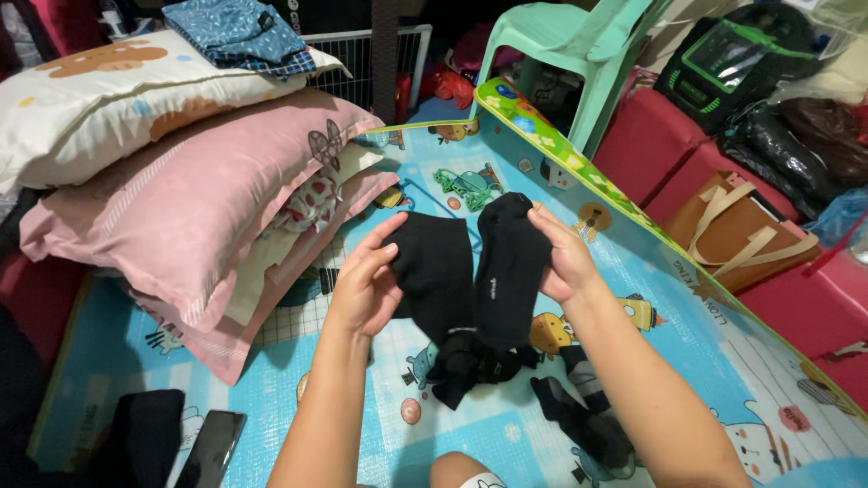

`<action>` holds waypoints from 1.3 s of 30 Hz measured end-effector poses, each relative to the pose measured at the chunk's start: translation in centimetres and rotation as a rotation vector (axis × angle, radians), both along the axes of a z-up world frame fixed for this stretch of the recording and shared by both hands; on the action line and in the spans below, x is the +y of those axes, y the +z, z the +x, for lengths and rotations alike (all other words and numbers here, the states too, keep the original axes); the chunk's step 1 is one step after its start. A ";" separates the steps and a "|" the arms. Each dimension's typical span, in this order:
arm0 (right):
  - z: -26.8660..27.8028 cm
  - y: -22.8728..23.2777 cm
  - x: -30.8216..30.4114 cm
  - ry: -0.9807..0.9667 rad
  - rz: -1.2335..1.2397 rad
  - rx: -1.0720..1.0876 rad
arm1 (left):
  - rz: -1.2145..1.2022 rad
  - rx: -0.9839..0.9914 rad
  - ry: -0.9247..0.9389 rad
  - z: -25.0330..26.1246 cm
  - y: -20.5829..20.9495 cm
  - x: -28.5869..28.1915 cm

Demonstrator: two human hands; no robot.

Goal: The person sits on a play mat and folds a pile of socks one by one. They pick up each sock, turn it inside out or smooth it, fold it into a small bundle, and place it on the mat. The socks are mostly black, with some striped or patterned ones.

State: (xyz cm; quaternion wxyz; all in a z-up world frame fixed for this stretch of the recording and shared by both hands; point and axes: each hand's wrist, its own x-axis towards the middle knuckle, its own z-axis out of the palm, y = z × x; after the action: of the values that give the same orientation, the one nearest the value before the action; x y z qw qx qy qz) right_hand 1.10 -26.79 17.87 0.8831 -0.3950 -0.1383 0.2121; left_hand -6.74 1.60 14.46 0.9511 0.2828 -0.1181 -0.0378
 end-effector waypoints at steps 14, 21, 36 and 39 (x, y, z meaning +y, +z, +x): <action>0.0 1.2 -0.7 0.014 -0.021 -0.036 | -0.082 -0.026 -0.030 0.4 0.1 0.1; 0.8 -0.4 -1.1 -0.012 -0.076 -0.152 | 0.061 -0.021 0.124 0.4 -1.5 0.5; -0.3 -2.5 -3.2 0.010 -0.361 -0.316 | 0.123 -0.067 0.181 0.6 -1.9 -0.1; -0.9 -2.0 -3.1 0.027 -0.463 -0.398 | 0.184 -0.059 0.231 1.1 -2.8 -0.3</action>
State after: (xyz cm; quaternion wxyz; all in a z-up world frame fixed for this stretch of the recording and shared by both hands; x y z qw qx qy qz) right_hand 0.25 -29.85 15.84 0.7221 -0.6179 -0.2618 0.1681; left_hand -5.66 1.30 11.69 0.9153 0.3817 -0.1085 0.0694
